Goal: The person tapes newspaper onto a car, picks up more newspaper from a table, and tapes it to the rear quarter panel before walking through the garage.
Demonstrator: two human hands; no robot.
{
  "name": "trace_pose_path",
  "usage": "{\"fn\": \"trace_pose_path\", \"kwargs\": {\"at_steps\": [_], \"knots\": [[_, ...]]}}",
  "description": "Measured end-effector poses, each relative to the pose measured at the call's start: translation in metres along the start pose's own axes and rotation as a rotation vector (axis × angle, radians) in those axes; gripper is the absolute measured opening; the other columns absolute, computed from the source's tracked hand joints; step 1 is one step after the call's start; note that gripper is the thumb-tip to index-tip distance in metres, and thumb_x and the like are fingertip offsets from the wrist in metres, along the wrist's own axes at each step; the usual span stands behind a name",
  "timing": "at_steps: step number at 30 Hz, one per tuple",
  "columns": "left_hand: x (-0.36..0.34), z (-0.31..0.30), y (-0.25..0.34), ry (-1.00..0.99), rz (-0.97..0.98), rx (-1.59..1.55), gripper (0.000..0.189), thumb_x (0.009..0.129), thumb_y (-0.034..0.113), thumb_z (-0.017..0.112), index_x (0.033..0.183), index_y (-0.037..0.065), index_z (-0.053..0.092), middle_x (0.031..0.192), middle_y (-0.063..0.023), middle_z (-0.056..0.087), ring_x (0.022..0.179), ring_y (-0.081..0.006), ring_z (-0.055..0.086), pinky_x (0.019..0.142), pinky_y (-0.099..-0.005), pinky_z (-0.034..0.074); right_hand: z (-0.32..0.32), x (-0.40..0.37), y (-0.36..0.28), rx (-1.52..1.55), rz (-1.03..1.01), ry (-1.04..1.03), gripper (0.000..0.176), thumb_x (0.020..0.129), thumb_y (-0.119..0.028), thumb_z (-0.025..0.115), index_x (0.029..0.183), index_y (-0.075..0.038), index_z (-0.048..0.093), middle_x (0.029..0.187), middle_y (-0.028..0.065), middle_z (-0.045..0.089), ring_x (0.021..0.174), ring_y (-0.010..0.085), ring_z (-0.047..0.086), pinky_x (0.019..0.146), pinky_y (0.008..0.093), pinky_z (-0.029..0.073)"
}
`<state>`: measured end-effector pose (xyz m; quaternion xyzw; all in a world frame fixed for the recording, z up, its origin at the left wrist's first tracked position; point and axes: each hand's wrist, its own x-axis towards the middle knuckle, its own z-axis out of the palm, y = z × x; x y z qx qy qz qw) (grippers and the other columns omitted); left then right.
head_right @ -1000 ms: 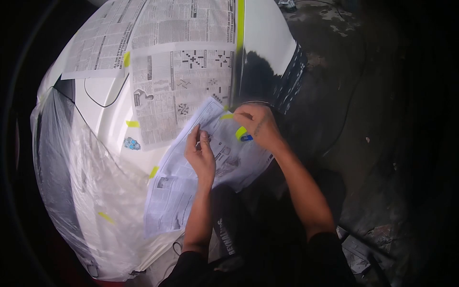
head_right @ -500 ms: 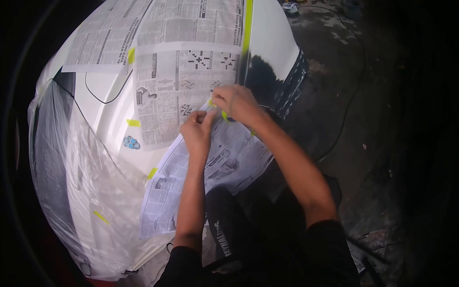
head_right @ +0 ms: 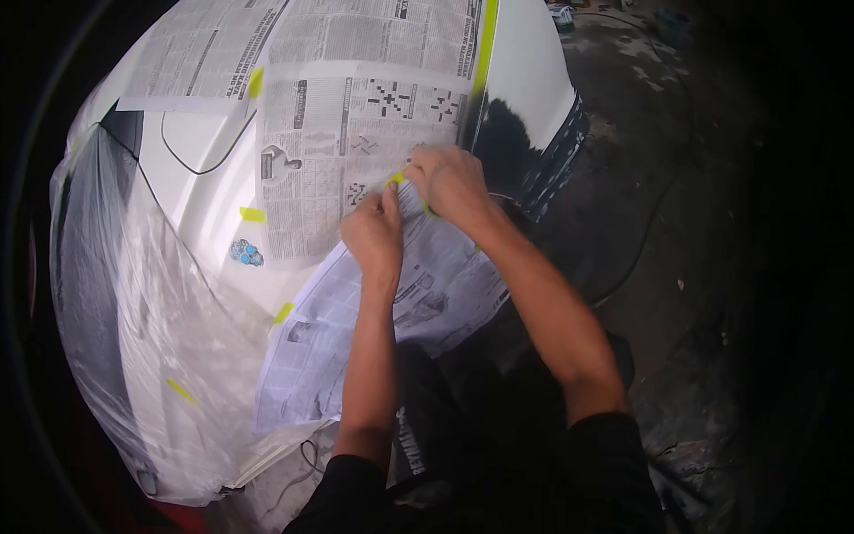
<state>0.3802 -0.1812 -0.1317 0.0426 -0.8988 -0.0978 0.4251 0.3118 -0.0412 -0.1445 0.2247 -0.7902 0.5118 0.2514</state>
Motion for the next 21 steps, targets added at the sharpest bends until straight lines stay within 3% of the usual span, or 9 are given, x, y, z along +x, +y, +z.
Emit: {"fn": "trace_pose_path", "kwargs": {"at_steps": [4,6,10,12,13,15,17,19,21], "knots": [[0.003,0.000,-0.002,0.003,0.010,0.012,0.046,0.099,0.030,0.070,0.065,0.000,0.064,0.057,-0.0230,0.058,0.052,-0.0445,0.057,0.054,-0.0506,0.044,-0.003,0.014,0.006,-0.021,0.103,-0.075,0.031,0.088,-0.037,0.076,0.090,-0.006,0.075,0.090,0.0200,0.074,0.088,0.0424,0.072,0.074,0.0494,0.058],[0.002,0.002,-0.003,0.012,0.044,0.049,0.046,0.100,0.029,0.069,0.065,0.000,0.065,0.058,-0.0237,0.059,0.053,-0.0446,0.058,0.054,-0.0499,0.046,-0.015,0.022,0.016,-0.156,0.303,-0.187,0.034,0.087,-0.039,0.079,0.093,-0.005,0.078,0.084,0.0188,0.075,0.082,0.0384,0.074,0.074,0.0457,0.058],[0.003,-0.005,-0.002,-0.016,0.059,0.138,0.043,0.102,0.032,0.064,0.072,0.002,0.067,0.059,-0.0222,0.065,0.053,-0.0435,0.065,0.055,-0.0531,0.052,-0.022,0.007,0.006,-0.165,0.296,-0.118,0.041,0.088,-0.043,0.078,0.092,-0.003,0.078,0.090,0.0207,0.076,0.086,0.0405,0.073,0.078,0.0443,0.058],[0.005,-0.028,0.004,-0.326,-0.329,-0.407,0.031,0.103,0.026,0.066,0.099,-0.004,0.074,0.072,-0.0174,0.072,0.059,-0.0299,0.069,0.058,-0.0413,0.054,-0.036,-0.004,0.006,-0.114,0.308,-0.054,0.037,0.088,-0.036,0.075,0.100,-0.002,0.078,0.097,0.0208,0.077,0.094,0.0410,0.074,0.083,0.0466,0.058],[-0.002,-0.030,0.002,-0.311,-0.330,-0.411,0.031,0.103,0.026,0.066,0.099,-0.004,0.074,0.072,-0.0174,0.072,0.059,-0.0299,0.069,0.058,-0.0413,0.054,-0.047,-0.014,0.008,0.049,0.261,-0.114,0.033,0.088,-0.029,0.072,0.103,0.000,0.077,0.100,0.0198,0.077,0.094,0.0377,0.075,0.082,0.0441,0.058],[-0.039,-0.040,-0.012,-0.312,-0.112,-0.713,0.037,0.104,0.023,0.065,0.128,-0.005,0.068,0.100,-0.0141,0.076,0.083,-0.0193,0.072,0.073,-0.0345,0.058,-0.062,-0.051,-0.001,0.349,0.184,-0.234,0.029,0.086,-0.015,0.068,0.107,0.003,0.075,0.103,0.0173,0.077,0.095,0.0297,0.075,0.081,0.0387,0.057],[-0.063,-0.060,-0.015,-0.400,0.119,-0.705,0.041,0.102,0.015,0.066,0.136,-0.006,0.063,0.128,-0.0213,0.070,0.112,-0.0244,0.069,0.099,-0.0337,0.051,-0.072,-0.078,-0.024,0.496,0.142,-0.314,0.028,0.085,-0.009,0.065,0.108,0.004,0.074,0.102,0.0159,0.077,0.094,0.0251,0.075,0.080,0.0357,0.056],[-0.087,-0.085,-0.019,-0.544,-0.071,-0.841,0.039,0.101,0.013,0.067,0.135,-0.006,0.064,0.129,-0.0186,0.070,0.113,-0.0222,0.067,0.101,-0.0327,0.049,-0.081,-0.097,-0.042,0.639,0.181,-0.492,0.032,0.082,0.000,0.057,0.111,0.003,0.071,0.096,0.0092,0.076,0.092,0.0125,0.069,0.084,0.0311,0.055],[-0.109,-0.095,-0.020,-0.701,-0.250,-1.006,0.037,0.100,0.011,0.068,0.134,-0.005,0.065,0.129,-0.0160,0.070,0.114,-0.0201,0.065,0.102,-0.0317,0.048,-0.072,-0.108,-0.054,0.636,0.107,-0.472,0.030,0.083,0.001,0.061,0.111,0.002,0.071,0.100,0.0100,0.076,0.094,0.0150,0.070,0.086,0.0320,0.055]]}}
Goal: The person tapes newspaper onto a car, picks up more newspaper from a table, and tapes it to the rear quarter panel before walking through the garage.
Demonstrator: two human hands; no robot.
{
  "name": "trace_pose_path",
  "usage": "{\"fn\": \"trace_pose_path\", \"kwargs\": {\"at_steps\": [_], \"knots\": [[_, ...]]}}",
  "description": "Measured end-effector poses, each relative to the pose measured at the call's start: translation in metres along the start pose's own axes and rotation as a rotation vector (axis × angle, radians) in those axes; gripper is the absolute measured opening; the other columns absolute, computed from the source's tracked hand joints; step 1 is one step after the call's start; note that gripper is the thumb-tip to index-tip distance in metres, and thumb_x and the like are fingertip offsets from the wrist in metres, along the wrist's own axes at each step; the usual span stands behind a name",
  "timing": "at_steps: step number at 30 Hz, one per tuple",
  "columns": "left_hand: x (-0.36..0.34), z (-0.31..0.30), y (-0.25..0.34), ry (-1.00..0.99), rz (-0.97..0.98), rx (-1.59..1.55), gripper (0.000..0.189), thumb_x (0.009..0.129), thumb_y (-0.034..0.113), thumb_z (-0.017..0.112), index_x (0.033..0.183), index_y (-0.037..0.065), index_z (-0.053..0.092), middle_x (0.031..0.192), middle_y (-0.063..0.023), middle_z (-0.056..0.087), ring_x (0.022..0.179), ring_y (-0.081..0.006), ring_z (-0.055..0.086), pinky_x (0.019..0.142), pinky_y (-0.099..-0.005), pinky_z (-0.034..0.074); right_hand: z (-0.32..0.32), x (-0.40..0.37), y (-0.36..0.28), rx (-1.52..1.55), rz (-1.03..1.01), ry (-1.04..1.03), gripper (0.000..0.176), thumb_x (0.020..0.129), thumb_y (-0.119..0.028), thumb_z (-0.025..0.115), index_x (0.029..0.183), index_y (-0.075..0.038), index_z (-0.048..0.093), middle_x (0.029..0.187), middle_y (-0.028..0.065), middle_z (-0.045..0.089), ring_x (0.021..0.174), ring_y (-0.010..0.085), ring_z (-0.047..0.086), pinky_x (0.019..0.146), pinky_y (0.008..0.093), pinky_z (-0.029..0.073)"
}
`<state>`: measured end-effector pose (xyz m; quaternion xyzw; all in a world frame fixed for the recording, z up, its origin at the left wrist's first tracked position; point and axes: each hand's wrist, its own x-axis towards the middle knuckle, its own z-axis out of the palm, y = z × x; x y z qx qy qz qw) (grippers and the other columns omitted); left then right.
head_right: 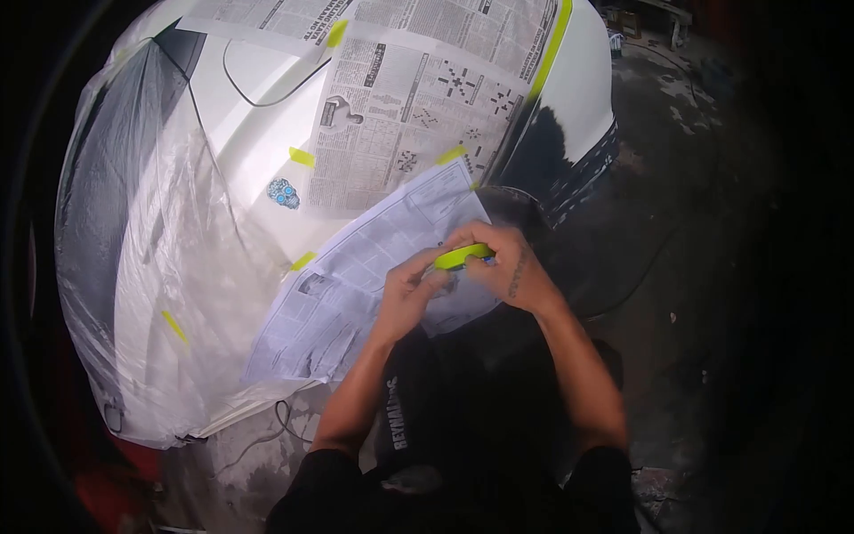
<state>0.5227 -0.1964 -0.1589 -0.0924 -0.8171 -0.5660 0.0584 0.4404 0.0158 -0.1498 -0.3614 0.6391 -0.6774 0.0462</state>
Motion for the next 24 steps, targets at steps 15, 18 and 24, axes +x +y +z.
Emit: {"fn": "trace_pose_path", "kwargs": {"at_steps": [15,18,24], "knots": [[-0.059,-0.004,0.011,0.429,0.160,0.311,0.025,0.089,-0.001,0.075,0.113,-0.003,0.074,0.105,-0.0149,0.072,0.104,-0.0308,0.067,0.095,-0.0367,0.051,0.086,-0.018,0.012,-0.426,-0.438,0.273,0.016,0.086,0.003,0.072,0.102,0.002,0.071,0.105,0.0150,0.068,0.096,0.0323,0.069,0.081,0.0396,0.059],[-0.063,-0.006,0.011,0.409,0.198,0.413,0.022,0.088,-0.001,0.075,0.110,-0.003,0.074,0.102,-0.0152,0.072,0.103,-0.0336,0.066,0.094,-0.0397,0.051,0.087,-0.020,0.016,-0.429,-0.425,0.276,0.018,0.085,0.004,0.072,0.102,0.002,0.070,0.101,0.0147,0.068,0.092,0.0327,0.069,0.079,0.0405,0.059],[-0.069,-0.007,0.002,0.382,0.202,0.473,0.024,0.084,0.000,0.077,0.109,-0.002,0.075,0.100,-0.0151,0.072,0.105,-0.0340,0.066,0.094,-0.0409,0.051,0.096,-0.023,0.032,-0.289,-0.255,0.233,0.017,0.085,0.003,0.074,0.101,0.003,0.069,0.102,0.0174,0.069,0.091,0.0353,0.070,0.079,0.0400,0.058]]}}
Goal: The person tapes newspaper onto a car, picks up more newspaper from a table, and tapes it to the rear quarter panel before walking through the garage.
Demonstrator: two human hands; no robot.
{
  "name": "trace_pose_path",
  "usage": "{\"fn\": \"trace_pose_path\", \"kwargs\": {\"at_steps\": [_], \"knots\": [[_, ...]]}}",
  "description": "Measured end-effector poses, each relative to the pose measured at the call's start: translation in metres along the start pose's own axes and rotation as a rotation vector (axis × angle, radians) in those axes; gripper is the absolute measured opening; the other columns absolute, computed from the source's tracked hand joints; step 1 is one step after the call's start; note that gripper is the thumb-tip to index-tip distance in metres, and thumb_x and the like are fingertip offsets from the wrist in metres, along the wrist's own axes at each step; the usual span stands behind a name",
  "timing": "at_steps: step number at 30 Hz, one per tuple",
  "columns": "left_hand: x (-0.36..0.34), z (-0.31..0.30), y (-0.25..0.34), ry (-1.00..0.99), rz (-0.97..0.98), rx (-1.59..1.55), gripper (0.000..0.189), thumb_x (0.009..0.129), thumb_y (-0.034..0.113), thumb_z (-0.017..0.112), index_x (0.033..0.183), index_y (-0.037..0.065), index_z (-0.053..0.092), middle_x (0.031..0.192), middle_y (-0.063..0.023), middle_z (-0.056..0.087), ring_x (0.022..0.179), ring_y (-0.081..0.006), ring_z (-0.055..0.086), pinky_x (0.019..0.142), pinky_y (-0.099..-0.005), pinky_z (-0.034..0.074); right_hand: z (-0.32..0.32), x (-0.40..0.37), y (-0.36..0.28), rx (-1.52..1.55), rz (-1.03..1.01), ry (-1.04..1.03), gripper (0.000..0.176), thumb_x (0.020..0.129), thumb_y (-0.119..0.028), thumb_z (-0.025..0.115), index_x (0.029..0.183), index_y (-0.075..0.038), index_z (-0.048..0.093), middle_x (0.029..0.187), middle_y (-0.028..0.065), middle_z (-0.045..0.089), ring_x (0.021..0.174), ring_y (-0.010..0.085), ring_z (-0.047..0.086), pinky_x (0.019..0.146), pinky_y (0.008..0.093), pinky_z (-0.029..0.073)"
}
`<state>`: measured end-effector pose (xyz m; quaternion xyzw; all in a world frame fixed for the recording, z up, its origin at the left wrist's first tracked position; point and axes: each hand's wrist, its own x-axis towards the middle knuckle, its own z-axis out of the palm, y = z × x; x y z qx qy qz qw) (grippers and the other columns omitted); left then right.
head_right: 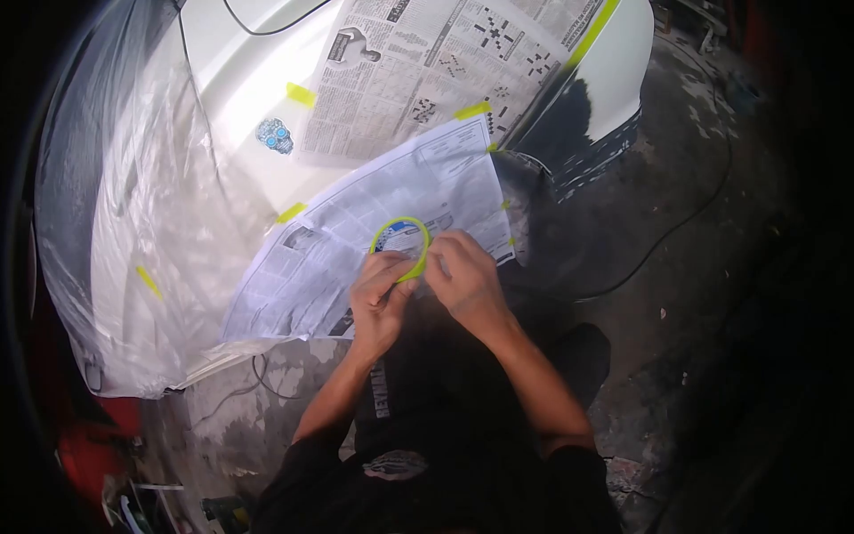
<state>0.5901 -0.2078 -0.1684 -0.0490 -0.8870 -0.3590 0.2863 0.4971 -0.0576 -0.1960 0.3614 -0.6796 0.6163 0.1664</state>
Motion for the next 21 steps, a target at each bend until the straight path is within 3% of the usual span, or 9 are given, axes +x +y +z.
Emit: {"fn": "trace_pose_path", "kwargs": {"at_steps": [6,8,12,14,15,16,18,20,21], "knots": [[-0.007,-0.003,-0.006,0.049,-0.056,0.072,0.021,0.086,0.002,0.076,0.107,-0.003,0.075,0.099,-0.0128,0.072,0.100,-0.0311,0.066,0.090,-0.0398,0.051,0.011,-0.002,-0.003,0.079,0.035,-0.005,0.012,0.086,0.004,0.072,0.097,0.003,0.067,0.101,0.0163,0.069,0.090,0.0342,0.070,0.078,0.0397,0.057],[-0.008,-0.005,-0.004,0.016,0.020,0.205,0.022,0.085,0.001,0.077,0.106,-0.004,0.074,0.099,-0.0135,0.071,0.099,-0.0322,0.065,0.090,-0.0402,0.051,0.017,-0.005,-0.001,0.098,0.132,0.008,0.012,0.086,0.005,0.072,0.095,0.002,0.066,0.098,0.0150,0.069,0.088,0.0327,0.071,0.078,0.0404,0.057],[-0.015,-0.017,-0.005,-0.014,-0.023,0.151,0.023,0.084,0.000,0.077,0.107,-0.001,0.075,0.101,-0.0142,0.070,0.101,-0.0331,0.065,0.093,-0.0404,0.050,0.023,-0.011,0.014,0.063,0.135,-0.083,0.013,0.084,0.009,0.069,0.094,0.001,0.065,0.095,0.0138,0.068,0.080,0.0258,0.068,0.074,0.0335,0.055],[-0.015,-0.023,-0.015,-0.112,-0.113,-0.086,0.028,0.082,-0.001,0.078,0.110,0.001,0.076,0.097,-0.0135,0.069,0.098,-0.0330,0.064,0.093,-0.0426,0.048,0.023,-0.015,0.022,0.138,0.181,-0.106,0.014,0.085,0.008,0.068,0.097,0.000,0.067,0.095,0.0113,0.068,0.080,0.0221,0.066,0.074,0.0316,0.053],[-0.020,-0.025,-0.022,-0.083,-0.278,-0.283,0.026,0.089,-0.003,0.074,0.115,-0.001,0.075,0.104,-0.0113,0.073,0.102,-0.0255,0.067,0.095,-0.0383,0.049,0.022,-0.018,0.025,0.193,0.234,-0.108,0.016,0.086,0.007,0.067,0.100,0.000,0.068,0.095,0.0087,0.069,0.079,0.0185,0.064,0.073,0.0298,0.052],[-0.025,-0.029,-0.032,-0.079,-0.286,-0.288,0.026,0.089,-0.003,0.074,0.115,-0.001,0.075,0.104,-0.0113,0.073,0.102,-0.0255,0.067,0.095,-0.0383,0.049,0.018,-0.019,0.028,0.191,0.239,-0.117,0.016,0.086,0.007,0.067,0.100,0.000,0.068,0.095,0.0087,0.069,0.079,0.0185,0.064,0.073,0.0298,0.052],[-0.030,-0.044,-0.052,-0.140,-0.507,-0.740,0.026,0.095,-0.004,0.069,0.121,-0.003,0.073,0.112,-0.0082,0.074,0.109,-0.0177,0.066,0.096,-0.0322,0.050,0.011,-0.010,0.028,0.474,0.250,-0.052,0.019,0.089,0.001,0.066,0.108,-0.001,0.072,0.096,0.0040,0.070,0.082,0.0137,0.062,0.075,0.0273,0.050],[-0.037,-0.051,-0.058,-0.223,-0.516,-0.811,0.025,0.098,-0.003,0.066,0.122,-0.002,0.072,0.115,-0.0058,0.072,0.114,-0.0142,0.063,0.097,-0.0294,0.051,0.019,-0.010,0.018,0.446,0.223,-0.046,0.023,0.094,-0.005,0.064,0.115,-0.002,0.074,0.097,0.0031,0.071,0.083,0.0125,0.062,0.076,0.0253,0.049],[-0.038,-0.048,-0.059,-0.206,-0.488,-0.849,0.025,0.098,-0.003,0.066,0.123,-0.003,0.072,0.116,-0.0060,0.072,0.114,-0.0147,0.064,0.097,-0.0296,0.051,0.021,-0.018,0.023,0.488,0.339,-0.232,0.022,0.094,-0.006,0.065,0.114,-0.001,0.073,0.096,0.0030,0.071,0.084,0.0120,0.063,0.076,0.0256,0.049]]}}
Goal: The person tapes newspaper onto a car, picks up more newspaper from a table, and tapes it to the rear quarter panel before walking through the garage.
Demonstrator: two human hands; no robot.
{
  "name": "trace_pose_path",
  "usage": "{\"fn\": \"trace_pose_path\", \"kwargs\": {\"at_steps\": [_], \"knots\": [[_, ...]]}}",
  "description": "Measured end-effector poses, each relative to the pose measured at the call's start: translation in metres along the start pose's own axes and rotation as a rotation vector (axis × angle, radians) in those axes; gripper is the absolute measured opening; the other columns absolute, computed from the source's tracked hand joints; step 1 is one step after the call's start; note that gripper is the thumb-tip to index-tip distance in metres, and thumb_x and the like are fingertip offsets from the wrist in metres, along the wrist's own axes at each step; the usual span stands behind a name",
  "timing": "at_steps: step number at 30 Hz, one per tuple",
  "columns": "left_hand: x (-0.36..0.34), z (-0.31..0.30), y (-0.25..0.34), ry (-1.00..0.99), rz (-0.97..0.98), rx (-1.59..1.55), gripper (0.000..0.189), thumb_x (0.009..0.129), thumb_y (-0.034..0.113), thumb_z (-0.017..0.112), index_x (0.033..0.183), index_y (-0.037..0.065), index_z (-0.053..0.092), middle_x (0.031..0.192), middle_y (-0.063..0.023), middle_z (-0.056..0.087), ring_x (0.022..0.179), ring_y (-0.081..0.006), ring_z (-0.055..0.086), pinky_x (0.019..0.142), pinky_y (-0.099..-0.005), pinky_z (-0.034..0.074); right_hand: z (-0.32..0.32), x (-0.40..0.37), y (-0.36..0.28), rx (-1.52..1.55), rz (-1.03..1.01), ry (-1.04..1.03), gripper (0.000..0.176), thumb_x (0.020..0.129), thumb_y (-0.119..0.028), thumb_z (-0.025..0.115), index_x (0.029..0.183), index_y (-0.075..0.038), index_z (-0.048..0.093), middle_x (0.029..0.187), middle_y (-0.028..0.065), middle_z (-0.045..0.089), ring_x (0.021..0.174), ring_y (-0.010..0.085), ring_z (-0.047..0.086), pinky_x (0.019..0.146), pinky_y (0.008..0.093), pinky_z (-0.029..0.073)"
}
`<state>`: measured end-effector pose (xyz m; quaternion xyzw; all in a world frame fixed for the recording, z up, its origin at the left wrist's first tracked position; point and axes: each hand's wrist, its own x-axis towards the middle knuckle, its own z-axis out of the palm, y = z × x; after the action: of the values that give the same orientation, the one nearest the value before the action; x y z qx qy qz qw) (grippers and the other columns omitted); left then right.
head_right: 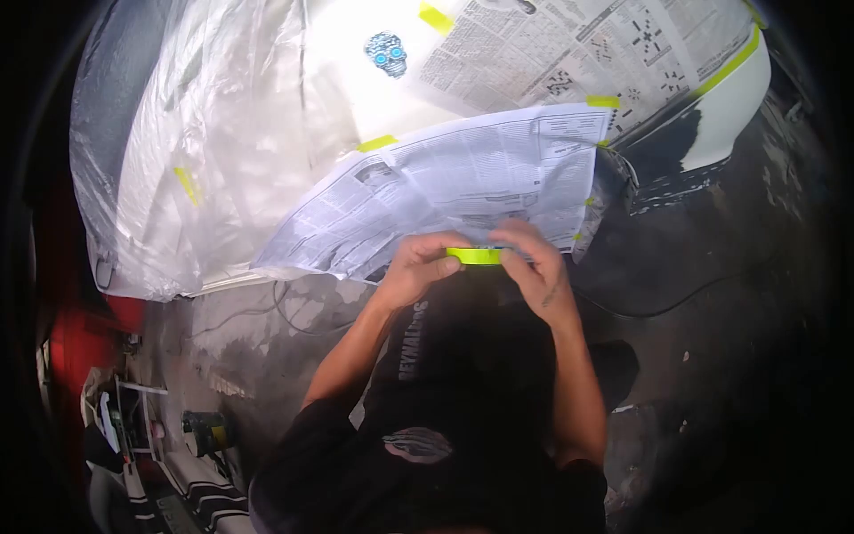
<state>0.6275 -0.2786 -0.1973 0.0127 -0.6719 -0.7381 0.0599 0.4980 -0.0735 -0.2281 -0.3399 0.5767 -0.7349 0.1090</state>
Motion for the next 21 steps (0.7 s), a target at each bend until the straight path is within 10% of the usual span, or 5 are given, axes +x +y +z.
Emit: {"fn": "trace_pose_path", "kwargs": {"at_steps": [5,8,14,21], "knots": [[0.007,0.029,-0.007,0.324,0.197,0.100,0.025,0.096,-0.001,0.070,0.121,-0.004,0.072,0.117,-0.0085,0.071,0.111,-0.0180,0.066,0.095,-0.0305,0.052,0.015,-0.011,0.005,0.022,0.316,-0.109,0.018,0.094,-0.008,0.067,0.110,0.000,0.071,0.093,0.0063,0.073,0.084,0.0156,0.067,0.074,0.0292,0.051],[0.002,0.043,-0.002,0.420,0.358,0.628,0.023,0.088,0.002,0.079,0.111,-0.001,0.078,0.112,-0.0116,0.071,0.106,-0.0235,0.067,0.092,-0.0327,0.053,0.034,-0.012,0.002,-0.387,-0.087,0.077,0.014,0.091,-0.006,0.067,0.104,-0.002,0.071,0.086,0.0174,0.072,0.076,0.0352,0.068,0.071,0.0408,0.053],[0.007,0.048,-0.015,0.512,0.571,0.917,0.008,0.088,-0.002,0.075,0.096,-0.001,0.074,0.095,-0.0129,0.068,0.085,-0.0296,0.066,0.074,-0.0382,0.053,0.042,-0.016,0.012,-0.374,-0.125,0.122,0.017,0.090,-0.005,0.065,0.104,-0.001,0.072,0.084,0.0194,0.070,0.077,0.0392,0.066,0.072,0.0439,0.053],[0.022,0.046,0.016,0.652,0.704,0.857,0.004,0.094,0.003,0.072,0.092,0.000,0.070,0.093,-0.0108,0.066,0.084,-0.0266,0.064,0.075,-0.0352,0.052,0.002,0.020,0.037,-0.155,0.303,0.405,0.020,0.093,-0.008,0.062,0.104,0.004,0.073,0.074,0.0086,0.070,0.066,0.0177,0.063,0.065,0.0318,0.050]]}}
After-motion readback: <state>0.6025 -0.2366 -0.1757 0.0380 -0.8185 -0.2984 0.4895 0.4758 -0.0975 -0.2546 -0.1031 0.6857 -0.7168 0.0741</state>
